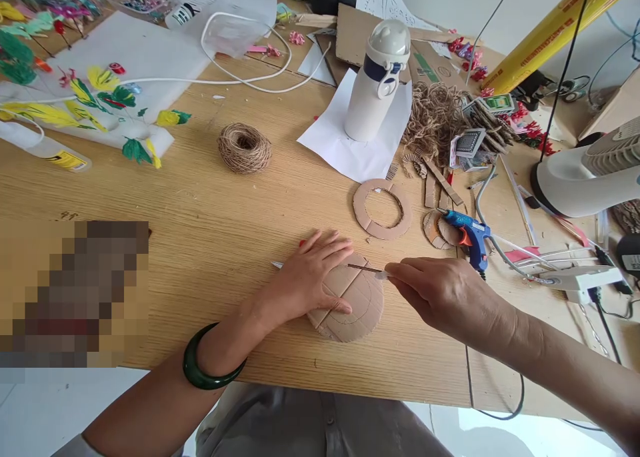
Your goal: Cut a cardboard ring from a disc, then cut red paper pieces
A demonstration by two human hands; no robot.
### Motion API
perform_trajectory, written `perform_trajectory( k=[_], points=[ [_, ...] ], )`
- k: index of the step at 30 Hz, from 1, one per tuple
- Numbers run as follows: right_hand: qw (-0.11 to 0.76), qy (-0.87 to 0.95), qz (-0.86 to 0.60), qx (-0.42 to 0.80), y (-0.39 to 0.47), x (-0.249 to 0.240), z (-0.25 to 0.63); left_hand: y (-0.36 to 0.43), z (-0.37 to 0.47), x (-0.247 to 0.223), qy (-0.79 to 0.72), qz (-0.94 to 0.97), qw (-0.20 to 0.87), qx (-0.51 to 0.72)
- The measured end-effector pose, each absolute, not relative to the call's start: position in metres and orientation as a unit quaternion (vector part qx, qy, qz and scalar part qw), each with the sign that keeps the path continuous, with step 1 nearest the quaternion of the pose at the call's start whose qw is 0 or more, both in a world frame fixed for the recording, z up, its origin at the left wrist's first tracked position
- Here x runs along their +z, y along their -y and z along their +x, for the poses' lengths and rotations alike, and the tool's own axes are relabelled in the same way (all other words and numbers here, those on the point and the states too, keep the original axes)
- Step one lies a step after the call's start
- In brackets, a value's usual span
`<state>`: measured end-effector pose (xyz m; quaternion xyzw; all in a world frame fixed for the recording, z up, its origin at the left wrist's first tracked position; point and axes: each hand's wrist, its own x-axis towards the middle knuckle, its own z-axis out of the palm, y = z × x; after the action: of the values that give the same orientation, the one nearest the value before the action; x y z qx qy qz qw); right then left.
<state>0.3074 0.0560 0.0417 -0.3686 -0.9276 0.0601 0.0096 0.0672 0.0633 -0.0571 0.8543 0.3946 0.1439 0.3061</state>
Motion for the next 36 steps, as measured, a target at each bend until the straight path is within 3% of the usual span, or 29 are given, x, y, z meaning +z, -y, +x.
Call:
perform_trajectory(
  k=[17, 36],
  points=[
    [0.026, 0.929, -0.365, 0.058, -0.0547, 0.0417, 0.3084, -0.0642, 0.0675, -0.0555, -0.397, 0.856, 0.305, 0.126],
    [-0.029, 0.947, -0.320, 0.013, -0.0591, 0.0490, 0.3030, -0.0620, 0.0677, -0.0549, -0.405, 0.857, 0.295, 0.122]
  ],
)
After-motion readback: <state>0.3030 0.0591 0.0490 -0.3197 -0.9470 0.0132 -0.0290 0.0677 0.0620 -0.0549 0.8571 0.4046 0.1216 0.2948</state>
